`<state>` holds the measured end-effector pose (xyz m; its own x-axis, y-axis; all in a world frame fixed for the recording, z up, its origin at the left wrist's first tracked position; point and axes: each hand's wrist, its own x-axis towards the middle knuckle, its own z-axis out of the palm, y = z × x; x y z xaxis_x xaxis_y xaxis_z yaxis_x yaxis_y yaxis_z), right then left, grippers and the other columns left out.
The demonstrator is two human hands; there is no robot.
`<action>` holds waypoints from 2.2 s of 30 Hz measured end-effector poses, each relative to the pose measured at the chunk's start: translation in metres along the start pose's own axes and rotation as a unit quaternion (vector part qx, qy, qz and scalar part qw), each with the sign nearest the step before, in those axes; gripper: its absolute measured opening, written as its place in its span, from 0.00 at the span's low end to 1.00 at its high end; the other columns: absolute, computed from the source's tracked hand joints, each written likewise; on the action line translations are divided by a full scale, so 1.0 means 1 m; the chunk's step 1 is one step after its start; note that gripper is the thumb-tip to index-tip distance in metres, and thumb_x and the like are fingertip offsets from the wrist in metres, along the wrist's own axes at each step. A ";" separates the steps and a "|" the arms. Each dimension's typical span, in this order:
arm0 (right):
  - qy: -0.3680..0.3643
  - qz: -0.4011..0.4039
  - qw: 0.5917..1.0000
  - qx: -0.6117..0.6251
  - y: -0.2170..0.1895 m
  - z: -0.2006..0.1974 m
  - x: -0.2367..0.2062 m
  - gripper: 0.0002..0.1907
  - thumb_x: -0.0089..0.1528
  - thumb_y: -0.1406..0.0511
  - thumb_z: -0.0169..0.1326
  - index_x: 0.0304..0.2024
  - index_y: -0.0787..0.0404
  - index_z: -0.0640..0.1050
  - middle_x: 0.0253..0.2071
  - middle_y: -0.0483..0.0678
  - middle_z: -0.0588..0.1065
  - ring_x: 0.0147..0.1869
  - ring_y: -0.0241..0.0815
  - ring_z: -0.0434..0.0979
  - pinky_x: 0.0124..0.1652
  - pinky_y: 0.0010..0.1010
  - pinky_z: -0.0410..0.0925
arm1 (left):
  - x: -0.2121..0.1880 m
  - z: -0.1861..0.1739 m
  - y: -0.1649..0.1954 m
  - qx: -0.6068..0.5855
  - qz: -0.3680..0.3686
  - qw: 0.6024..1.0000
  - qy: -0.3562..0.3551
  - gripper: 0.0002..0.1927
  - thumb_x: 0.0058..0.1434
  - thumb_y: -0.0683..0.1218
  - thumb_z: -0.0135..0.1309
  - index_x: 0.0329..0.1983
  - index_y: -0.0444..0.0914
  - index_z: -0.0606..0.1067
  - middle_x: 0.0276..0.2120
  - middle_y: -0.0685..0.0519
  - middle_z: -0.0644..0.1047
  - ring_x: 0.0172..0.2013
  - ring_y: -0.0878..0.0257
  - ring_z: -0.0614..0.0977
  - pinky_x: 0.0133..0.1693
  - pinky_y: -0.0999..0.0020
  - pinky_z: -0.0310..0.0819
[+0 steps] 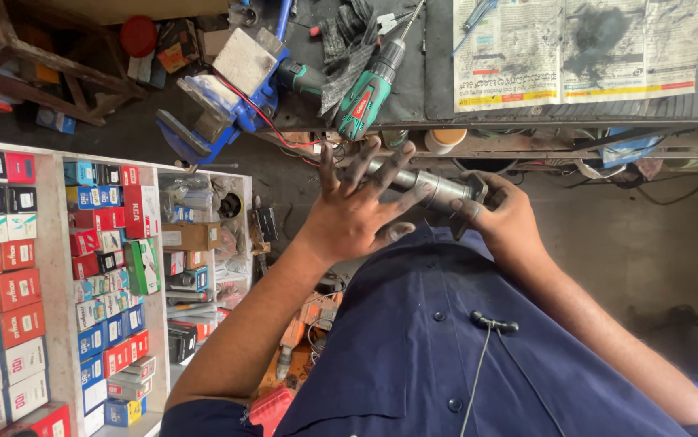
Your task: The person picks up a metal cylindrical component from a workbench, fits it onto a larger machine part mounted on the bench, and presses and twists it by hand to seat it. They then pick up a rag and wipe their hands and the area around the mounted part.
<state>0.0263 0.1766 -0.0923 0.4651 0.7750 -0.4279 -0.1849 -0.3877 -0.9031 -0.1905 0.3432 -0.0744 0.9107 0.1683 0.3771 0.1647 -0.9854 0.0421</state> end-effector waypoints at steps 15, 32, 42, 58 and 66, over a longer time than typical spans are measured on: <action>-0.005 0.069 0.995 0.074 -0.018 -0.004 0.055 0.18 0.63 0.64 0.57 0.51 0.72 0.77 0.40 0.51 0.79 0.39 0.39 0.79 0.39 0.32 0.74 | 0.021 0.021 0.001 0.074 -0.127 0.989 -0.009 0.28 0.74 0.70 0.45 0.76 0.69 0.62 0.81 0.54 0.43 0.79 0.43 0.38 0.69 0.23 0.22; -0.305 -0.046 0.951 -0.021 -0.069 0.074 0.119 0.36 0.53 0.62 0.62 0.62 0.70 0.72 0.52 0.54 0.76 0.54 0.42 0.76 0.52 0.32 0.71 | 0.031 -0.024 -0.061 -0.658 -0.299 0.459 0.517 0.25 0.74 0.54 0.55 0.66 0.37 0.66 0.37 0.49 0.72 0.30 0.62 0.75 0.37 0.59 0.77; -0.356 -0.243 0.901 0.052 -0.087 0.221 0.106 0.44 0.55 0.70 0.68 0.70 0.65 0.62 0.66 0.52 0.68 0.71 0.43 0.67 0.69 0.36 0.61 | -0.021 -0.129 -0.153 -0.647 -0.209 0.576 0.454 0.15 0.77 0.50 0.53 0.59 0.35 0.72 0.19 0.57 0.65 0.16 0.73 0.66 0.21 0.75 0.64; 0.050 -0.237 0.970 0.003 -0.032 0.240 0.081 0.16 0.70 0.72 0.57 0.59 0.65 0.70 0.50 0.45 0.74 0.54 0.33 0.73 0.57 0.26 0.68 | -0.031 -0.099 -0.221 -0.481 -0.206 0.774 0.357 0.18 0.78 0.41 0.56 0.67 0.37 0.67 0.22 0.60 0.67 0.24 0.76 0.67 0.32 0.80 0.58; 0.024 -0.276 0.955 -0.102 -0.040 0.259 0.064 0.09 0.68 0.72 0.58 0.50 0.65 0.75 0.49 0.46 0.75 0.54 0.35 0.74 0.56 0.27 0.68 | -0.047 -0.103 -0.223 -0.500 -0.225 0.771 0.323 0.18 0.79 0.40 0.53 0.68 0.36 0.65 0.24 0.59 0.72 0.23 0.76 0.70 0.30 0.80 0.60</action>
<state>-0.1609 0.3707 -0.0934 0.4825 0.8680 0.1179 0.2700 -0.0193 -0.9627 -0.3092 0.5527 -0.0068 0.4148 0.7705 0.4840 -0.2592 -0.4098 0.8746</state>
